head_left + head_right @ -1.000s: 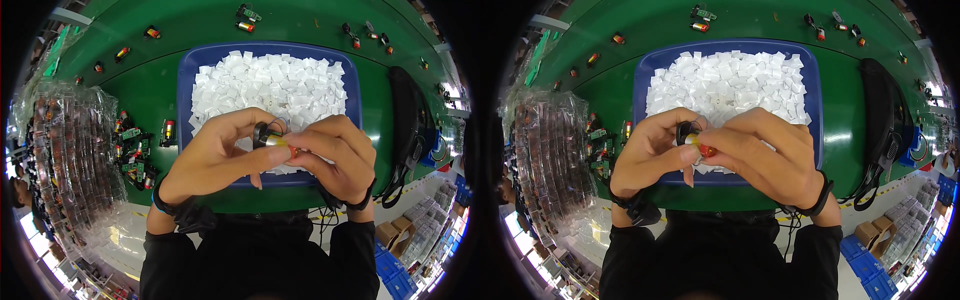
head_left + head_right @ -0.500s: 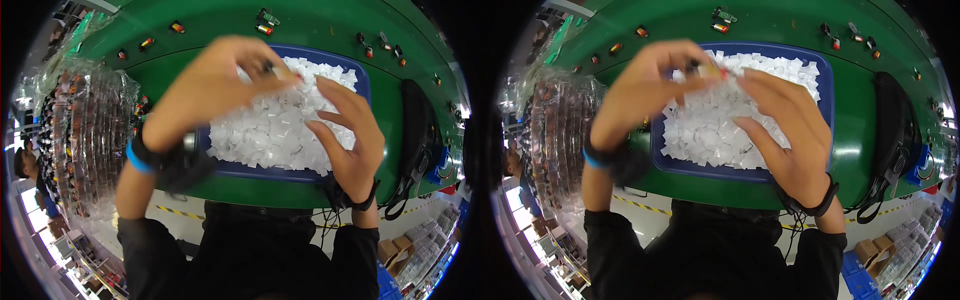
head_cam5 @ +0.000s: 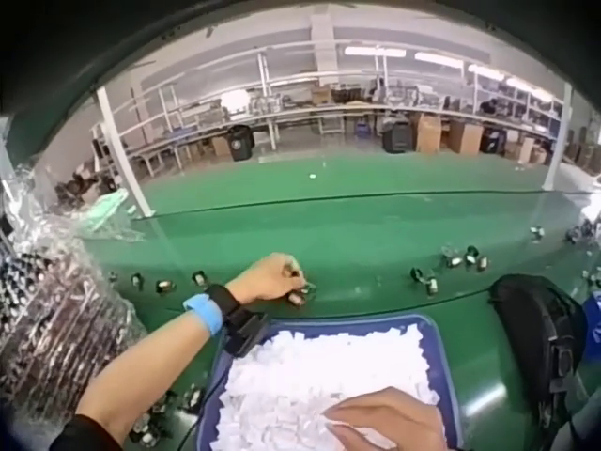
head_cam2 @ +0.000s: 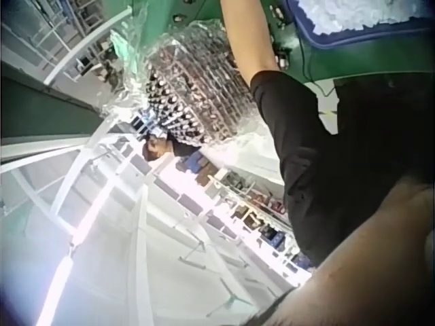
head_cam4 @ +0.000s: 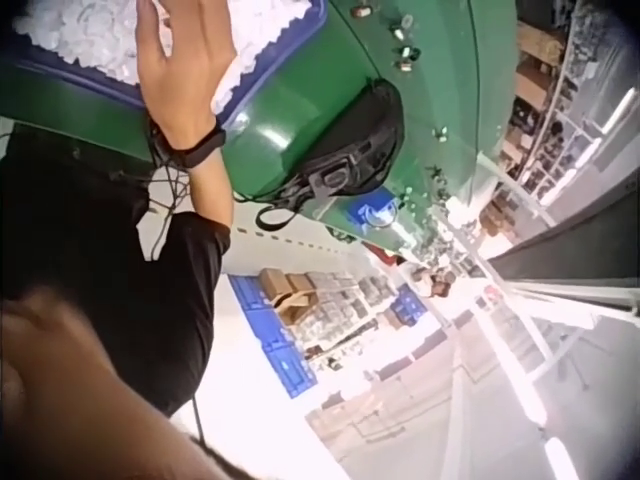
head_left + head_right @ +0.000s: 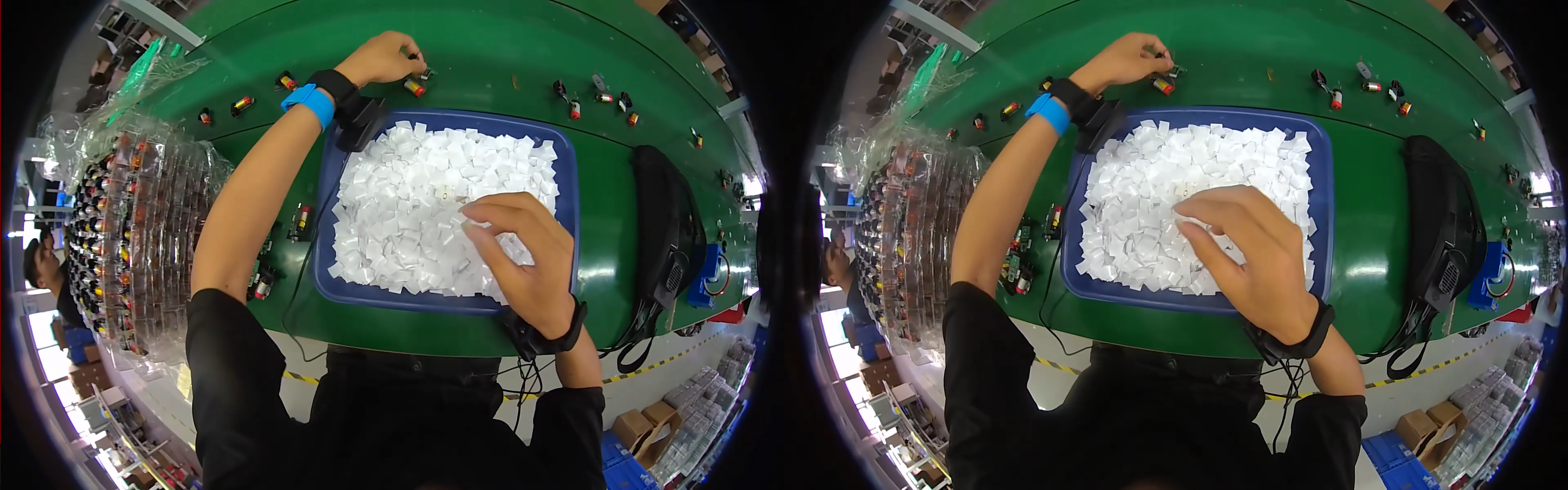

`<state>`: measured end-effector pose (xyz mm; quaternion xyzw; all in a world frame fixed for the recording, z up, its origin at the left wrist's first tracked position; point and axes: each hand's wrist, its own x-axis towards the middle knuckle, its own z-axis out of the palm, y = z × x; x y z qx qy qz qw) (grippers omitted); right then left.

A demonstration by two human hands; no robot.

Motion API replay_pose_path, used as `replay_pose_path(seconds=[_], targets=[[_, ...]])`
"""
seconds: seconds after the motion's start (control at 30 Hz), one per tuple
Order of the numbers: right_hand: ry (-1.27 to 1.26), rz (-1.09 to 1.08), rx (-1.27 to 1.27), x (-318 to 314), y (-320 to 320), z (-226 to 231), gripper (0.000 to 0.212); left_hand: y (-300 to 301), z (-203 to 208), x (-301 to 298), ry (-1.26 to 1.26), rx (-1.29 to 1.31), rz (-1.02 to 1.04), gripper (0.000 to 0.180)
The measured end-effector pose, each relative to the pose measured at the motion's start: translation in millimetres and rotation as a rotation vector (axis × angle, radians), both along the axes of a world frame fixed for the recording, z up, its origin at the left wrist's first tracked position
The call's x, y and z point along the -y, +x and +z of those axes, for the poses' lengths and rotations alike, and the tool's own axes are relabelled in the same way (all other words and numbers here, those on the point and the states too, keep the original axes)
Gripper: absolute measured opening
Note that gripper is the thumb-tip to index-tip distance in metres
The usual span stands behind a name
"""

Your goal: The person assembles electronic components by fitting batteries and circuit boards together, placing the finished units onto a green workbench. After repeating this process several times, they pick up a fallen component from the floor and return to the assembly task.

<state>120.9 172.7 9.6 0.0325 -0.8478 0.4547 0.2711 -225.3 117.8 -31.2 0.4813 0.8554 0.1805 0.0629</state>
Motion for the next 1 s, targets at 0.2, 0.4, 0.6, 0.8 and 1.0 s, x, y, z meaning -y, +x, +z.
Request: replay_pose_path(seconds=[0.2,0.4,0.6,0.8,1.0], targets=[[-0.045,-0.260,-0.051,-4,-7,12,0.028,130,82,53,0.413,0.722,-0.210,0.014],[0.074,-0.097,0.094,-3,2,15,0.023,205,71,108,0.398,0.458,-0.329,0.030],[0.281,-0.092,-0.017,-2,3,10,0.025,214,58,118,0.647,0.272,-0.147,0.036],[0.537,-0.016,-0.274,4,7,10,0.025,185,69,134,0.213,1.441,-0.008,0.029],[0.103,-0.044,0.143,6,-2,12,0.024,211,57,126,0.318,1.306,0.001,0.023]])
